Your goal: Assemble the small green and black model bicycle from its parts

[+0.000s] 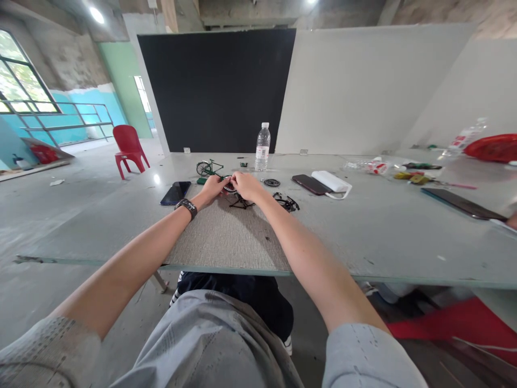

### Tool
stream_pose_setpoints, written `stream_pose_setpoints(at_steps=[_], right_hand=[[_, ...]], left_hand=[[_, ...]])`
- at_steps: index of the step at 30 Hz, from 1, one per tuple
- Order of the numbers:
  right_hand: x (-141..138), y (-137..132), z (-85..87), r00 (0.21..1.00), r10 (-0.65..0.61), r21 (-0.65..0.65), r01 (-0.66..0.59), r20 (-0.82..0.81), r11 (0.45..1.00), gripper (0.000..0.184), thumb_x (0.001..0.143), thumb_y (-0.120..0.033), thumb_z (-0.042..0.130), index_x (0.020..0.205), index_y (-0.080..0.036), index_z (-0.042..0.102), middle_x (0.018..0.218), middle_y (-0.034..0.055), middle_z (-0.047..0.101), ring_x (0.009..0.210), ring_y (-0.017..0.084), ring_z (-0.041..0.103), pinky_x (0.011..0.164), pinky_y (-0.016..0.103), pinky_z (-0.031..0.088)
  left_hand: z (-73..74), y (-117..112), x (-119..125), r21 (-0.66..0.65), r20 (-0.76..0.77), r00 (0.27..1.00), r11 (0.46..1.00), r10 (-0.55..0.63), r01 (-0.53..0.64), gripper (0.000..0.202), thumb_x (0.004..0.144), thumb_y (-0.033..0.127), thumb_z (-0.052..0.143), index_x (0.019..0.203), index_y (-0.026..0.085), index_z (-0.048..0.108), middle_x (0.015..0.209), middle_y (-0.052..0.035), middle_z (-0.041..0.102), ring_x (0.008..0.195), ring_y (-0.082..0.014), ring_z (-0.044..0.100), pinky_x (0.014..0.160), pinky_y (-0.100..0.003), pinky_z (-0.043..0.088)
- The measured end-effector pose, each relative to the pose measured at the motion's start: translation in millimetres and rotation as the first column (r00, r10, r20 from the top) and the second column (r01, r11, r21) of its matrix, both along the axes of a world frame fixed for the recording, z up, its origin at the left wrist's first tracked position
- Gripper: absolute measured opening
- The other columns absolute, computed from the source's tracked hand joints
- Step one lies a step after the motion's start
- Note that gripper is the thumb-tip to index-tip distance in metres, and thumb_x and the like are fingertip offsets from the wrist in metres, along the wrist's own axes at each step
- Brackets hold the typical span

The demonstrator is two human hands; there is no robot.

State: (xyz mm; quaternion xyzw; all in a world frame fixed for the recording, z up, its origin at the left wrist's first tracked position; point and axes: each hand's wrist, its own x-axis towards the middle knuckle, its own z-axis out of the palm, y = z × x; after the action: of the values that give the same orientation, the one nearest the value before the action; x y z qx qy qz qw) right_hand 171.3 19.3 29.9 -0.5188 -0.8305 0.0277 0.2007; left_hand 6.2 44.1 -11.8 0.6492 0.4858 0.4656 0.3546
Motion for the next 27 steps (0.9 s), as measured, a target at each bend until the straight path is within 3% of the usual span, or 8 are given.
stream_pose_setpoints(at_steps=[8,14,27], right_hand=[[1.3,2.2,-1.0,0.993,-0.016,0.023,0.014,0.114,1.0,0.024,0.11,-0.033,0.041,0.117,-0.019,0.059,0.12,0.015,0.069,0.099,0.025,0.063,0.069,0.031,0.036],[1.0,2.8,-2.4,0.994,-0.023,0.033,0.02,0.109,0.999,0.025,0.11,-0.033,0.04,0.114,-0.018,0.06,0.114,0.0147,0.07,0.092,0.025,0.063,0.066,0.031,0.034],[3.1,4.4,-3.8,1.0,0.009,0.047,-0.009,0.016,0.999,0.022,0.109,-0.031,0.042,0.109,-0.019,0.06,0.107,0.011,0.071,0.088,0.021,0.061,0.068,0.03,0.034]], left_hand=[[-3.6,4.3,-0.5,-0.002,0.001,1.0,1.0,-0.016,0.016,0.039,0.101,0.037,0.065,0.07,0.014,0.063,0.067,-0.0079,0.071,0.053,-0.0134,0.067,0.046,-0.02,0.042],[-3.5,3.7,0.1,-0.007,0.004,1.0,1.0,-0.02,0.02,0.037,0.101,0.038,0.063,0.074,0.013,0.066,0.076,-0.0093,0.075,0.053,-0.0125,0.068,0.044,-0.02,0.041],[-5.0,5.9,0.0,-0.001,-0.004,1.0,1.0,-0.002,0.002,0.037,0.1,0.035,0.063,0.07,0.015,0.061,0.068,-0.0068,0.071,0.053,-0.0126,0.067,0.044,-0.019,0.041]])
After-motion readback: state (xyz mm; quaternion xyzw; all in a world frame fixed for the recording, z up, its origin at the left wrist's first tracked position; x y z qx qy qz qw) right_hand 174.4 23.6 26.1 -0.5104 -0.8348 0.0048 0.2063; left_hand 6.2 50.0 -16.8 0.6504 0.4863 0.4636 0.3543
